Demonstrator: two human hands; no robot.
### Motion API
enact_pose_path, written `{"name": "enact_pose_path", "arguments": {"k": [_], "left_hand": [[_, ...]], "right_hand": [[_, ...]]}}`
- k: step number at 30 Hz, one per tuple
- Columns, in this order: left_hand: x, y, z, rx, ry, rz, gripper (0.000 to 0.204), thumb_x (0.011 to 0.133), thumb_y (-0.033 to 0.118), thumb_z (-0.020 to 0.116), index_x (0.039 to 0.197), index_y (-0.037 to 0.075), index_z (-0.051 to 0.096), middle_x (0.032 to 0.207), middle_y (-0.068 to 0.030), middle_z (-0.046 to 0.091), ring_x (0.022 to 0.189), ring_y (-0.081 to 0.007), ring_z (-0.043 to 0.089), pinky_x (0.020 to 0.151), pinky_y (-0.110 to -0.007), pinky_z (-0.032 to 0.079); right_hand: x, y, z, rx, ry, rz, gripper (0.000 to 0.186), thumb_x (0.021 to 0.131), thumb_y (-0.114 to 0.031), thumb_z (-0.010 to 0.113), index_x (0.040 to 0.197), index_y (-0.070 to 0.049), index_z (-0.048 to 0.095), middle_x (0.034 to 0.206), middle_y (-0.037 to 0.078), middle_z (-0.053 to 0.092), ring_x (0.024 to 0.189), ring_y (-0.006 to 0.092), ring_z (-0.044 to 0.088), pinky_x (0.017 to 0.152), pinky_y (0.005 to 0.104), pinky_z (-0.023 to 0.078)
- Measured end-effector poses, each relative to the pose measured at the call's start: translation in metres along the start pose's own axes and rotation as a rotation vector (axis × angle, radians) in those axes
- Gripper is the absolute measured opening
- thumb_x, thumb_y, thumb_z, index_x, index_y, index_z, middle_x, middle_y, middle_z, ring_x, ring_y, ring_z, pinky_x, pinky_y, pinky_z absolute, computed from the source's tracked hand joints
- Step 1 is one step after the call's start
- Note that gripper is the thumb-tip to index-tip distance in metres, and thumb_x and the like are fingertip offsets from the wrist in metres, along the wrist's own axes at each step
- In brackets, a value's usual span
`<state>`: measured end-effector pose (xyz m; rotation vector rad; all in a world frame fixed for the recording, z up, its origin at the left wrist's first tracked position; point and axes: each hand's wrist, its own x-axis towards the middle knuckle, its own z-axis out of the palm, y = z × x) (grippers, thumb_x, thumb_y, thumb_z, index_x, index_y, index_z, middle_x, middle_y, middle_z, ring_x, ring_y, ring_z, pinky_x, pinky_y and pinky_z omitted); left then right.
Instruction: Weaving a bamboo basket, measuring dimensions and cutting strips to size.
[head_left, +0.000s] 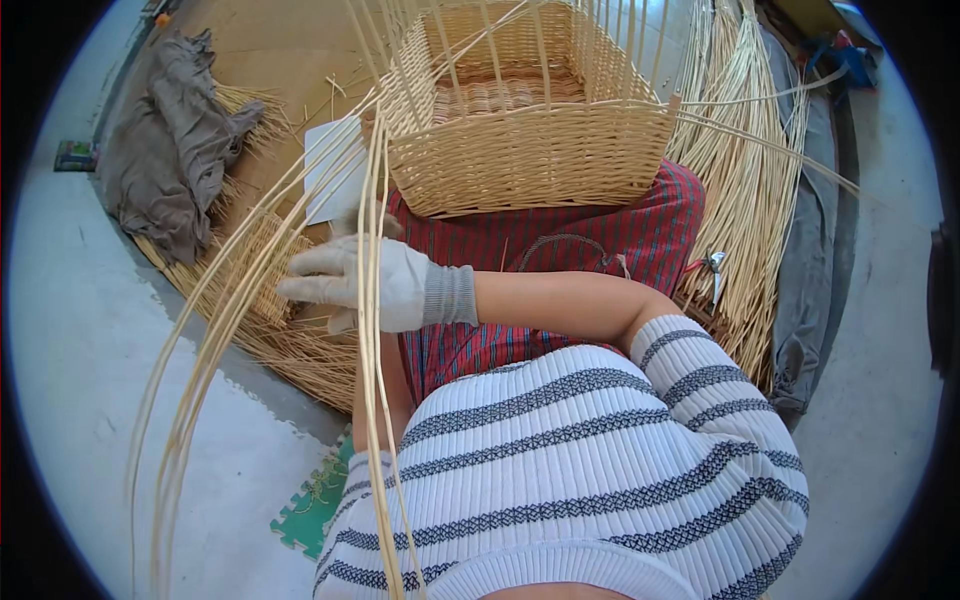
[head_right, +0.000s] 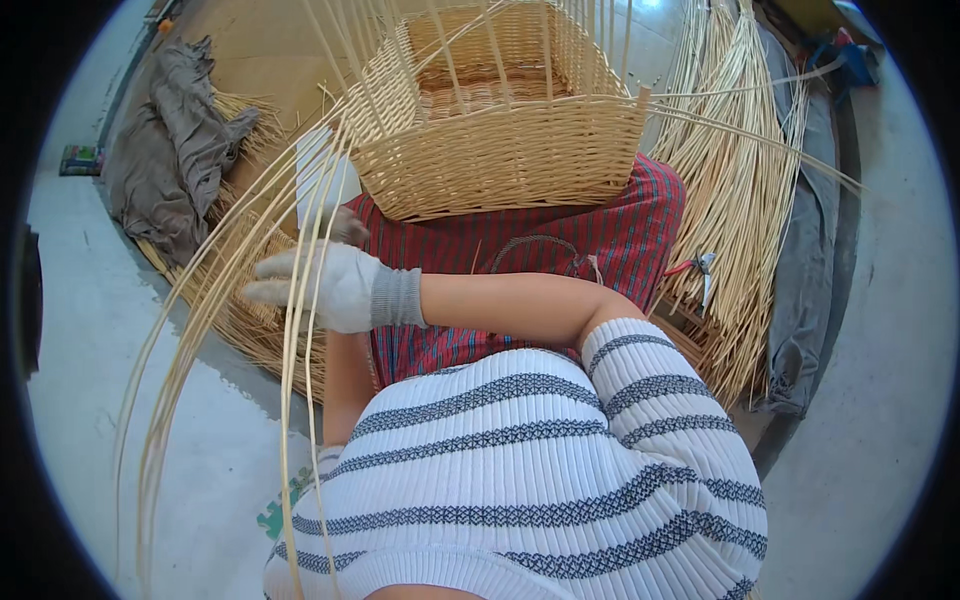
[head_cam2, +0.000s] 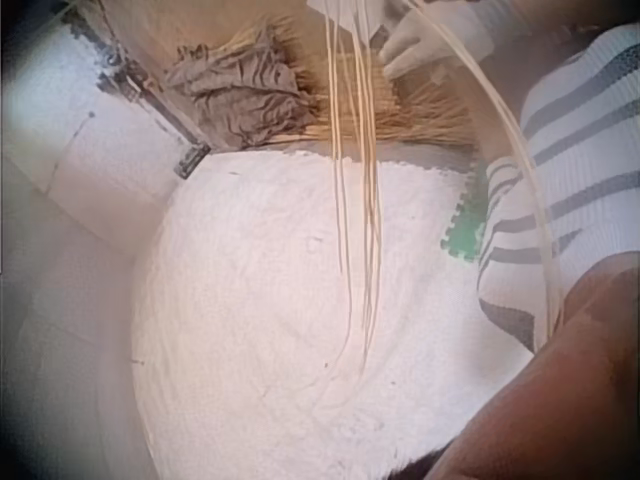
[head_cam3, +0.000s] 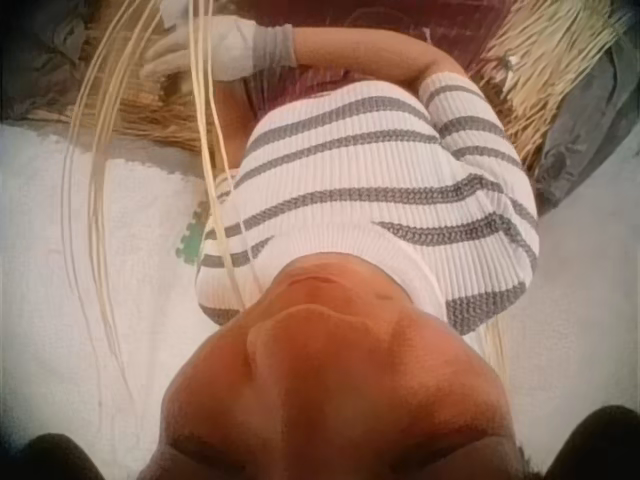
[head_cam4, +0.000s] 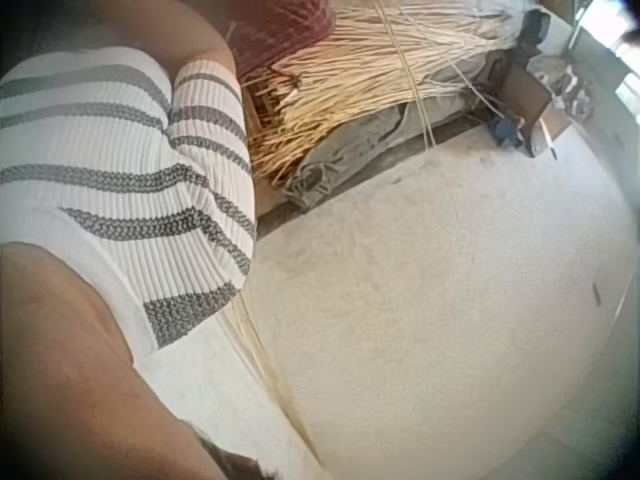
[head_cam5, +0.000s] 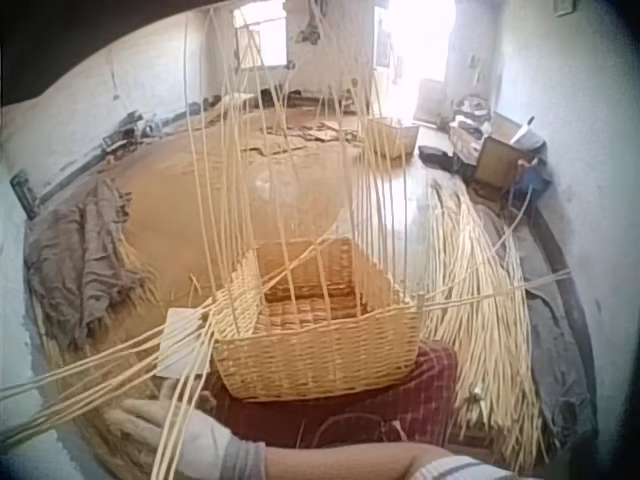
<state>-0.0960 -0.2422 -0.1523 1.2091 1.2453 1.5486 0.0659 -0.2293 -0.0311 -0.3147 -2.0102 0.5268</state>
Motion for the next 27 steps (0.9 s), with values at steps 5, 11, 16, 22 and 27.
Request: {"name": "enact_pose_path", "arguments": {"k": [5, 11, 16, 22, 27], "left_hand": [[0.0, 0.019, 0.004, -0.052, -0.029, -0.162, 0.015, 0.089, 0.006, 0.069, 0.101, -0.003, 0.065, 0.091, -0.0074, 0.069, 0.079, -0.0138, 0.065, 0.073, -0.027, 0.053], [0.027, 0.065, 0.024, -0.078, -0.098, -0.34, 0.018, 0.088, 0.005, 0.07, 0.104, -0.002, 0.064, 0.094, -0.0079, 0.068, 0.083, -0.0147, 0.065, 0.078, -0.028, 0.054], [0.036, 0.12, 0.077, 0.148, -0.144, -0.115, 0.026, 0.087, 0.002, 0.07, 0.111, -0.002, 0.061, 0.098, -0.0086, 0.068, 0.088, -0.0161, 0.065, 0.088, -0.03, 0.052], [0.082, 0.105, 0.061, 0.0, -0.12, 0.349, 0.026, 0.099, 0.006, 0.051, 0.125, 0.003, 0.051, 0.067, -0.0016, 0.058, 0.069, -0.0119, 0.059, 0.106, -0.046, 0.046], [0.064, 0.087, 0.076, -0.105, -0.096, 0.376, 0.022, 0.105, 0.015, 0.039, 0.112, 0.003, 0.055, 0.058, 0.0035, 0.04, 0.066, -0.0091, 0.055, 0.109, -0.049, 0.043]], "right_hand": [[-0.018, -0.012, 0.003, 0.115, -0.062, 0.029, 0.055, 0.075, -0.025, 0.077, 0.127, -0.014, 0.06, 0.125, 0.012, 0.058, 0.111, 0.0328, 0.06, 0.094, 0.0434, 0.051], [-0.001, 0.009, 0.012, 0.235, -0.244, -0.113, 0.048, 0.077, -0.037, 0.074, 0.117, -0.01, 0.065, 0.113, 0.015, 0.064, 0.104, 0.0319, 0.063, 0.088, 0.0441, 0.053], [-0.012, -0.01, -0.016, -0.041, -0.38, -0.075, 0.031, 0.074, -0.034, 0.067, 0.087, -0.007, 0.072, 0.091, 0.015, 0.067, 0.096, 0.0276, 0.065, 0.085, 0.0416, 0.053], [-0.021, 0.0, -0.105, 0.097, -0.533, 0.47, 0.019, 0.081, -0.026, 0.065, 0.069, -0.011, 0.063, 0.068, 0.01, 0.062, 0.069, 0.0301, 0.063, 0.07, 0.0425, 0.052], [-0.116, 0.167, -0.17, 1.488, 0.473, 0.29, 0.052, 0.106, -0.041, 0.032, 0.088, -0.003, 0.062, 0.077, 0.006, 0.063, 0.074, 0.0216, 0.064, 0.075, 0.0405, 0.05]]}}
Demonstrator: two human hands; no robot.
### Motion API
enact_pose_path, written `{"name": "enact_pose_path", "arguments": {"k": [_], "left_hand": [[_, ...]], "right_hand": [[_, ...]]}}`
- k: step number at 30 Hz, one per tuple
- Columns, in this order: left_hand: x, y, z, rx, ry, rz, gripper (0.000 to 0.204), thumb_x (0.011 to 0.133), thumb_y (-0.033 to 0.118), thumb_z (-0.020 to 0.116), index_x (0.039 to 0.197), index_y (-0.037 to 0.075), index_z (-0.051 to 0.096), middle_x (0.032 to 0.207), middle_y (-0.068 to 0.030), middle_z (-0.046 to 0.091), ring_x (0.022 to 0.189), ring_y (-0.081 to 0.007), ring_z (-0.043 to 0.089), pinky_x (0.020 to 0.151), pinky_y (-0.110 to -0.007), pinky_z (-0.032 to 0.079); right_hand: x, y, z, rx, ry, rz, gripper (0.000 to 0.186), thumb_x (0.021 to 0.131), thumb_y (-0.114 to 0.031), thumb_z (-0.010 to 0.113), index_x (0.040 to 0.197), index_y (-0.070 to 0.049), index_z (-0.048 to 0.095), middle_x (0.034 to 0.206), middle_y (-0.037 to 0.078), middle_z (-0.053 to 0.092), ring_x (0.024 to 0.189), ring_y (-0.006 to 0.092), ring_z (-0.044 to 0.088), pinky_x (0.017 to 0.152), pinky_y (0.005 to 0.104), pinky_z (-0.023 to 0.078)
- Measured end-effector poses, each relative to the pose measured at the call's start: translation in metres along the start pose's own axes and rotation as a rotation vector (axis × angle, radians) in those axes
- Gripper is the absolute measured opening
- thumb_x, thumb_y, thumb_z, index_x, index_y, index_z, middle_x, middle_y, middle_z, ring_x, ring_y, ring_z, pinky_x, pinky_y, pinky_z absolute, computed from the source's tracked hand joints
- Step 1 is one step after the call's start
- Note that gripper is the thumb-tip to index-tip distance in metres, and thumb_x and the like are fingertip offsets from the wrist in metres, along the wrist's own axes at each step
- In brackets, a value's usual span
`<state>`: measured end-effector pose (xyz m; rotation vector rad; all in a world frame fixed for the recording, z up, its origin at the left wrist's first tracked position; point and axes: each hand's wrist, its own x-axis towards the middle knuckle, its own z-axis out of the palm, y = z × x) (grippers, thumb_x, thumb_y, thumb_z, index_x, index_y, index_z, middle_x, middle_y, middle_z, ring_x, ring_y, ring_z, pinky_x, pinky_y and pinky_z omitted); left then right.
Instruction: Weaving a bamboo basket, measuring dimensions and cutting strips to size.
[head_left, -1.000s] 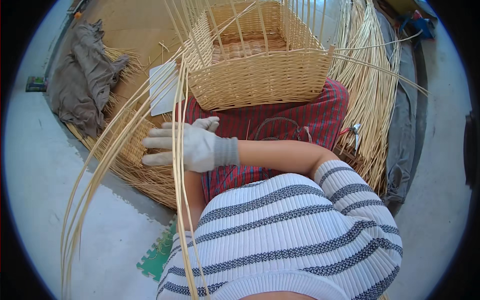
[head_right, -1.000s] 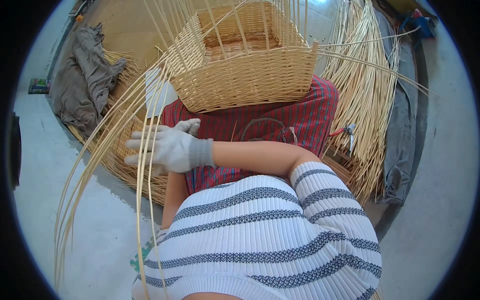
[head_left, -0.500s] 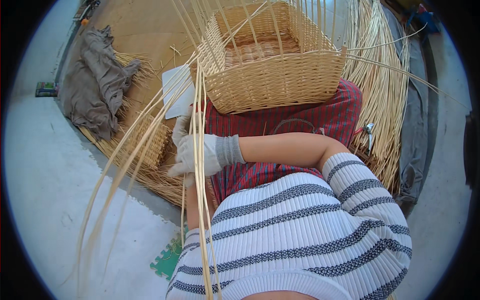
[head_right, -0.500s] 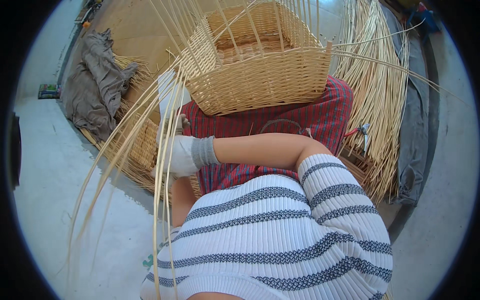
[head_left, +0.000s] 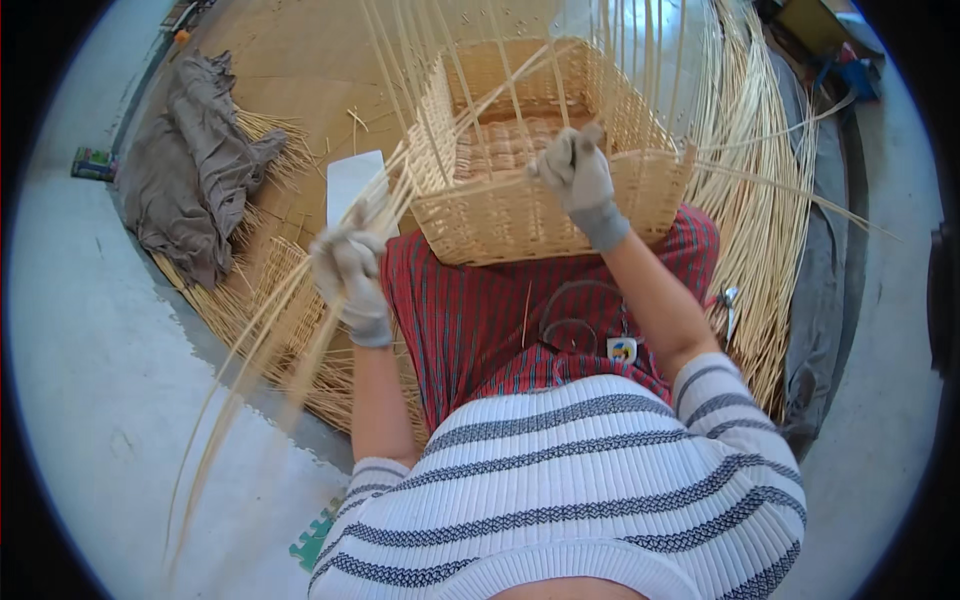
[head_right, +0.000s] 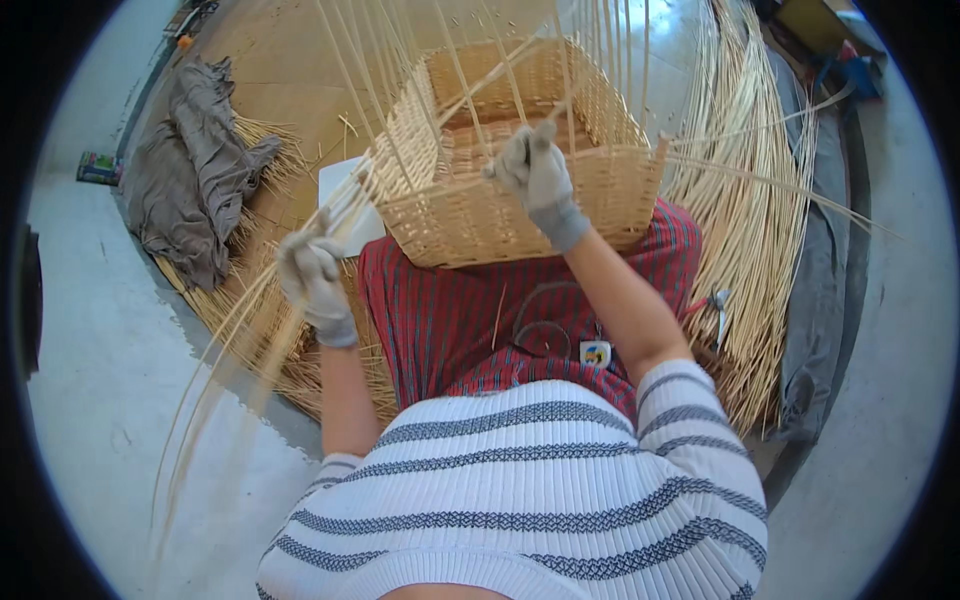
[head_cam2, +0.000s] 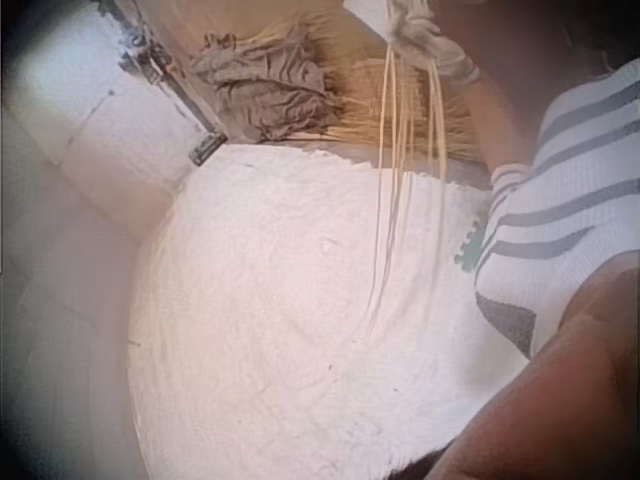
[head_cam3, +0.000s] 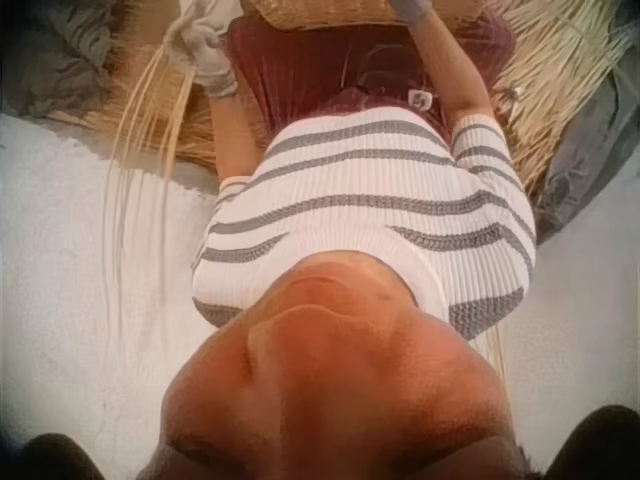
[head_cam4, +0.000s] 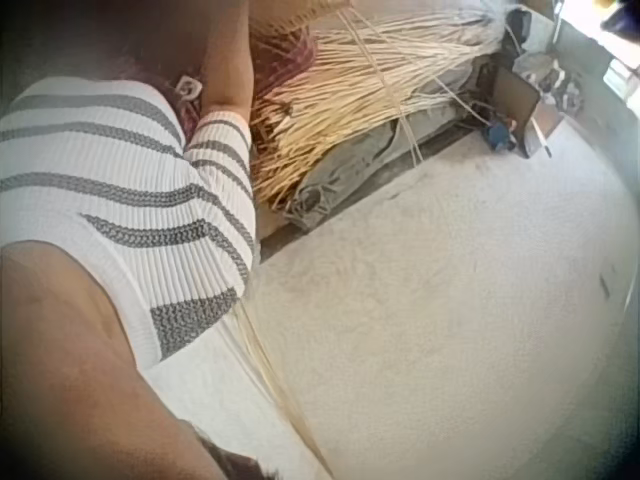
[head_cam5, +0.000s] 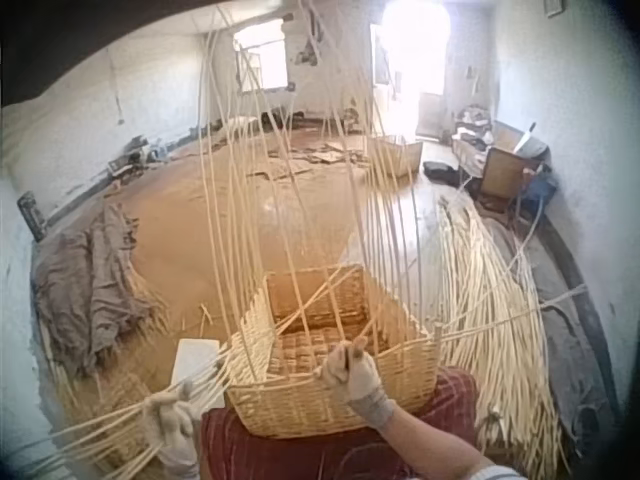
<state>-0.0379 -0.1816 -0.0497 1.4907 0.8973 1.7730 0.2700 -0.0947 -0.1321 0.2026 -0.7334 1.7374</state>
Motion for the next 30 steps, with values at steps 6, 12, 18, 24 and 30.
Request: {"name": "enact_pose_path", "arguments": {"k": [6, 12, 18, 24, 30], "left_hand": [[-0.053, -0.043, 0.025, 0.195, 0.343, -0.206, 0.044, 0.093, 0.031, 0.067, 0.123, 0.002, 0.052, 0.103, -0.0114, 0.063, 0.095, -0.0231, 0.063, 0.094, -0.037, 0.049], [0.002, -0.091, 0.02, 0.232, -0.1, -0.428, 0.057, 0.08, 0.026, 0.082, 0.122, 0.0, 0.054, 0.115, -0.0132, 0.062, 0.106, -0.024, 0.06, 0.094, -0.035, 0.049], [0.001, -0.111, 0.03, 0.091, -0.029, -0.332, 0.05, 0.076, 0.012, 0.085, 0.115, 0.002, 0.055, 0.109, -0.009, 0.061, 0.1, -0.0208, 0.06, 0.09, -0.033, 0.049], [-0.018, -0.161, 0.009, -0.138, 0.147, -0.603, 0.047, 0.078, 0.005, 0.082, 0.118, 0.004, 0.058, 0.111, -0.0069, 0.063, 0.099, -0.0166, 0.061, 0.087, -0.028, 0.052], [0.002, -0.135, 0.028, -0.159, 0.164, -0.691, 0.052, 0.081, 0.003, 0.077, 0.128, 0.001, 0.056, 0.123, -0.0086, 0.062, 0.108, -0.0207, 0.06, 0.092, -0.032, 0.051]], "right_hand": [[-0.013, -0.008, 0.056, -0.983, 0.584, 0.18, 0.023, 0.094, -0.002, 0.062, 0.117, -0.004, 0.062, 0.092, 0.003, 0.068, 0.085, 0.01, 0.062, 0.082, 0.0244, 0.052], [-0.011, 0.005, 0.056, -1.199, 0.718, 0.077, 0.015, 0.092, -0.002, 0.065, 0.107, -0.002, 0.067, 0.095, 0.002, 0.068, 0.085, 0.0084, 0.062, 0.078, 0.0226, 0.053], [-0.013, 0.023, 0.085, -1.205, 0.611, -0.052, 0.015, 0.092, -0.001, 0.065, 0.106, -0.002, 0.066, 0.095, 0.005, 0.07, 0.089, 0.0134, 0.066, 0.077, 0.0255, 0.054], [0.163, 0.036, 0.138, -1.503, 0.172, 0.429, 0.029, 0.098, -0.018, 0.056, 0.124, -0.007, 0.061, 0.104, 0.01, 0.07, 0.096, 0.0156, 0.066, 0.085, 0.0303, 0.053], [0.189, 0.056, 0.042, -2.278, 0.401, 0.345, 0.044, 0.095, -0.038, 0.058, 0.133, -0.017, 0.056, 0.118, 0.017, 0.067, 0.108, 0.031, 0.065, 0.094, 0.0392, 0.05]]}}
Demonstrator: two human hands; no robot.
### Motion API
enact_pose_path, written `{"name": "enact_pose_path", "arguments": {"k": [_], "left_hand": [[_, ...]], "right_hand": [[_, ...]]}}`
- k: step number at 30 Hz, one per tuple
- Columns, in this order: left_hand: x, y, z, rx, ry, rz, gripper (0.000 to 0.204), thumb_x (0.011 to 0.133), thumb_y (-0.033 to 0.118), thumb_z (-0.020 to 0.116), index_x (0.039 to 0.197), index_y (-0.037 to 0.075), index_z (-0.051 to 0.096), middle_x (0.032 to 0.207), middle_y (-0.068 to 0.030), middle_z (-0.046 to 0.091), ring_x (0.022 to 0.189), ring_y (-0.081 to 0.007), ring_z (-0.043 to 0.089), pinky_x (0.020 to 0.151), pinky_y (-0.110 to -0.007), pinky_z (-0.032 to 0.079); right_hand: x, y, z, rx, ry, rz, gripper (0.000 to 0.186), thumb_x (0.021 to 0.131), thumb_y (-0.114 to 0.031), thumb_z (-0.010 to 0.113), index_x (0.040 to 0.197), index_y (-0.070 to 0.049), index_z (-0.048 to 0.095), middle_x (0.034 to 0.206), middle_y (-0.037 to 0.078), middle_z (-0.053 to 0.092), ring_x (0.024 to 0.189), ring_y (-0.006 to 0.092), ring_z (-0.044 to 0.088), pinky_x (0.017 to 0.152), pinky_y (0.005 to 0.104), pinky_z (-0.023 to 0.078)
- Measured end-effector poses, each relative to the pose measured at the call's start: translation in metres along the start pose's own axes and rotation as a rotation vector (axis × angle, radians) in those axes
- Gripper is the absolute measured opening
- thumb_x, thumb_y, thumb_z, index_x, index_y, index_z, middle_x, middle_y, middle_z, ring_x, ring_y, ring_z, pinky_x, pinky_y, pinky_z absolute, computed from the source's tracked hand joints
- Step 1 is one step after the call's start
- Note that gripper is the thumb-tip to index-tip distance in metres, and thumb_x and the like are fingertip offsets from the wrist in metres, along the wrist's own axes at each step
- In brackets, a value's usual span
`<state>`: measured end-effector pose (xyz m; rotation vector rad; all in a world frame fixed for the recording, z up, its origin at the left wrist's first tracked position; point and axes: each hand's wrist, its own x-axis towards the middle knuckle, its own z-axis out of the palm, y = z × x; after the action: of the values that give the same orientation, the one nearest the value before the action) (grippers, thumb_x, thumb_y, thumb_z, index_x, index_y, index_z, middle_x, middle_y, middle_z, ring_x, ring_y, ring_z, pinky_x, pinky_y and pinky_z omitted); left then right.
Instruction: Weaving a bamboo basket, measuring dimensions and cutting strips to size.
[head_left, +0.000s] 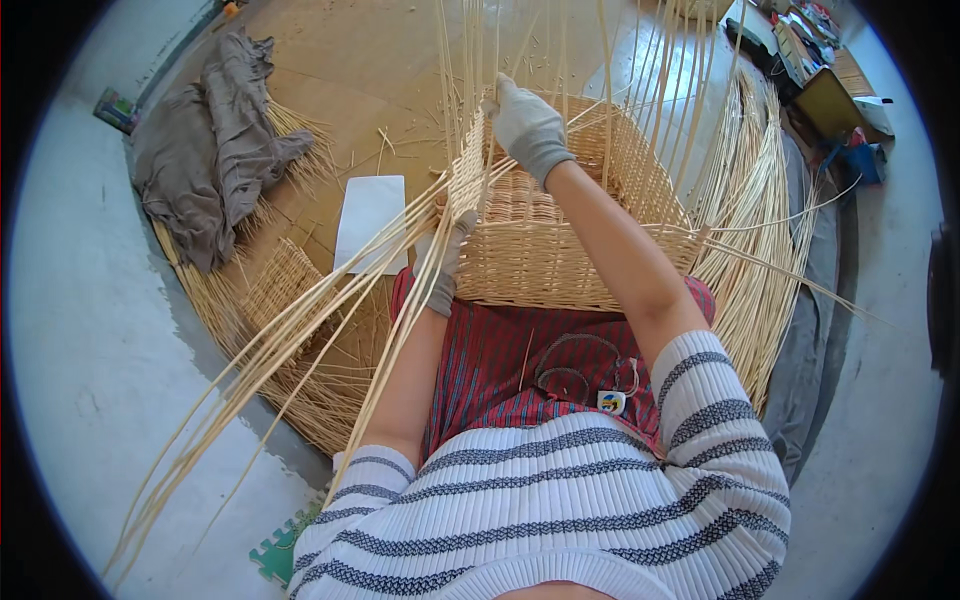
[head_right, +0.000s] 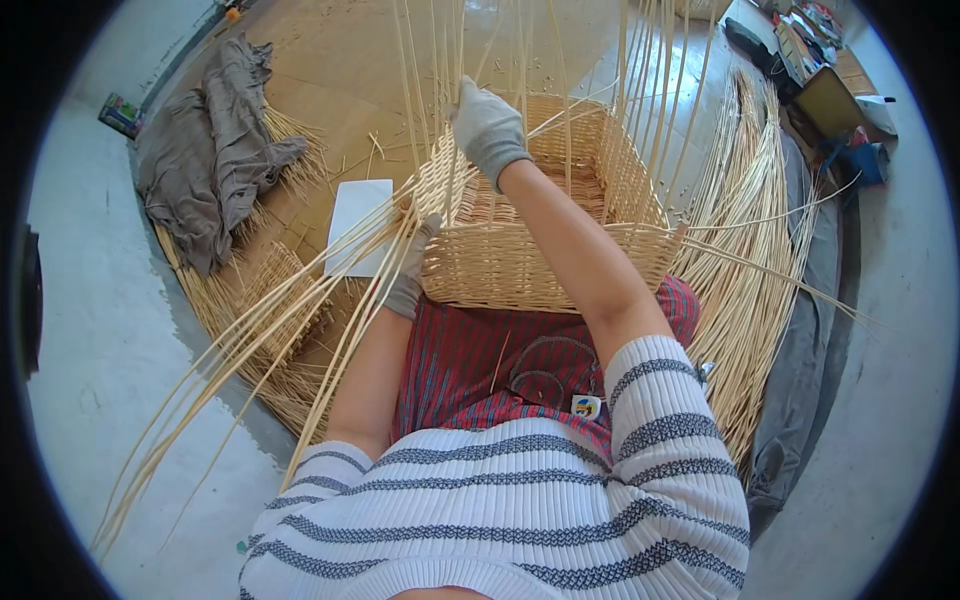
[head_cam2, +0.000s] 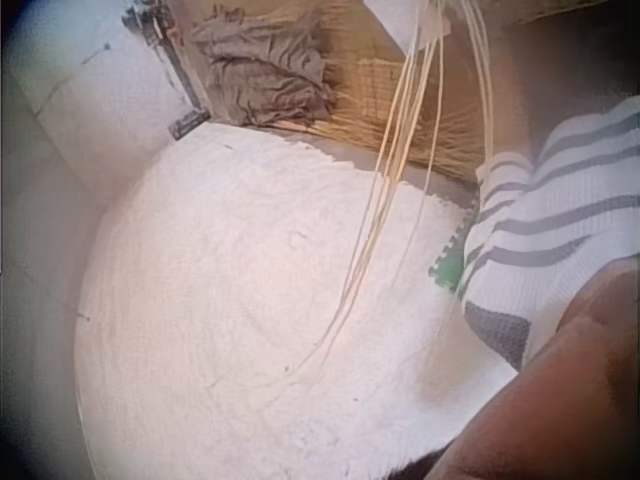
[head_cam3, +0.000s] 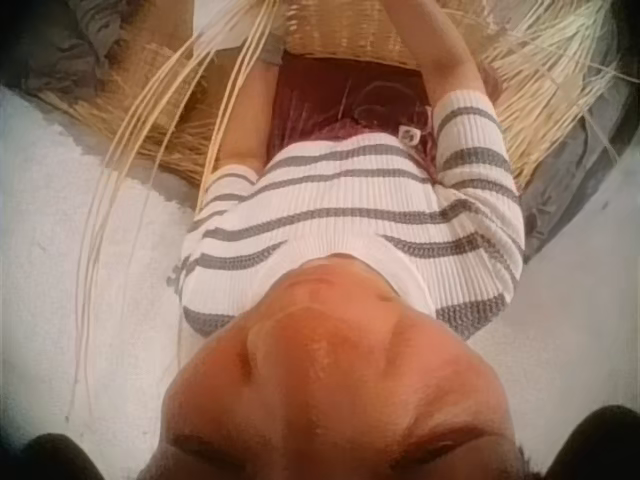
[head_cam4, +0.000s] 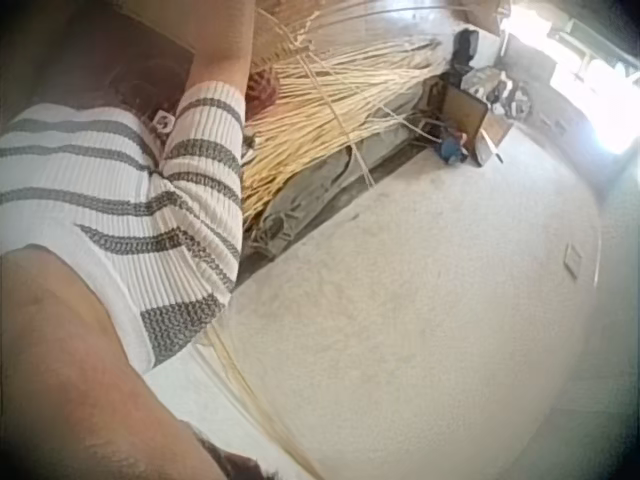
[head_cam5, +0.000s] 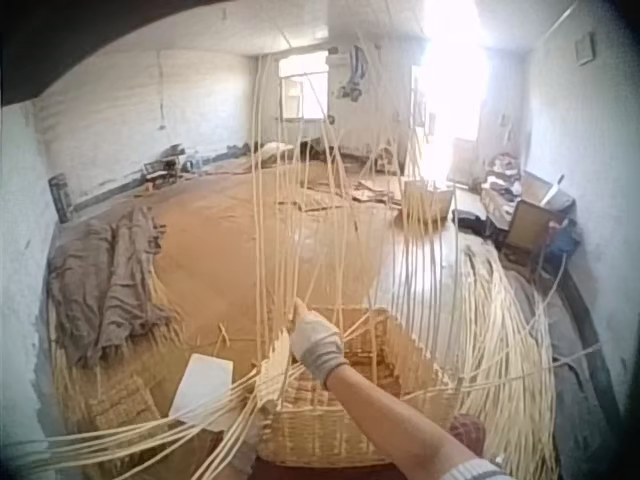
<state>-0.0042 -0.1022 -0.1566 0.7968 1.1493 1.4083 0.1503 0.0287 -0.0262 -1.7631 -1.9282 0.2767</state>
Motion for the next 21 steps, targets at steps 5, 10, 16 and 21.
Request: {"name": "enact_pose_path", "arguments": {"k": [5, 10, 16, 21], "left_hand": [[-0.005, 0.011, -0.001, 0.075, 0.085, 0.039, 0.047, 0.082, 0.002, 0.075, 0.125, 0.0, 0.057, 0.121, -0.0101, 0.062, 0.108, -0.0204, 0.06, 0.091, -0.032, 0.051], [-0.007, 0.008, -0.001, 0.037, 0.046, 0.052, 0.048, 0.082, 0.006, 0.076, 0.126, 0.002, 0.057, 0.116, -0.0091, 0.064, 0.102, -0.02, 0.062, 0.088, -0.031, 0.052], [-0.013, 0.012, 0.005, 0.077, 0.071, -0.224, 0.055, 0.08, 0.01, 0.078, 0.129, 0.002, 0.055, 0.116, -0.0099, 0.064, 0.101, -0.0214, 0.063, 0.082, -0.031, 0.055], [0.031, -0.048, -0.052, -0.077, 0.096, -0.193, 0.054, 0.076, -0.002, 0.074, 0.126, 0.0, 0.056, 0.111, -0.0103, 0.065, 0.094, -0.0221, 0.065, 0.081, -0.031, 0.056]], "right_hand": [[0.001, -0.01, -0.01, 0.437, -0.198, -0.176, 0.051, 0.092, -0.026, 0.058, 0.141, -0.018, 0.046, 0.116, 0.022, 0.065, 0.109, 0.0356, 0.062, 0.092, 0.0428, 0.05], [-0.011, -0.03, -0.001, -0.012, 0.033, -0.016, 0.085, 0.089, -0.015, 0.062, 0.158, -0.023, 0.015, 0.129, 0.02, 0.051, 0.1, 0.0348, 0.06, 0.092, 0.0402, 0.049], [-0.019, -0.013, 0.024, 1.503, 0.551, 0.088, 0.038, 0.097, -0.011, 0.054, 0.136, -0.008, 0.05, 0.097, 0.003, 0.061, 0.066, 0.0092, 0.049, 0.057, 0.0249, 0.046], [-0.093, -0.003, 0.002, 1.154, 0.63, -0.42, 0.025, 0.1, -0.007, 0.045, 0.122, -0.005, 0.054, 0.102, 0.005, 0.065, 0.069, 0.0094, 0.052, 0.059, 0.0255, 0.047]]}}
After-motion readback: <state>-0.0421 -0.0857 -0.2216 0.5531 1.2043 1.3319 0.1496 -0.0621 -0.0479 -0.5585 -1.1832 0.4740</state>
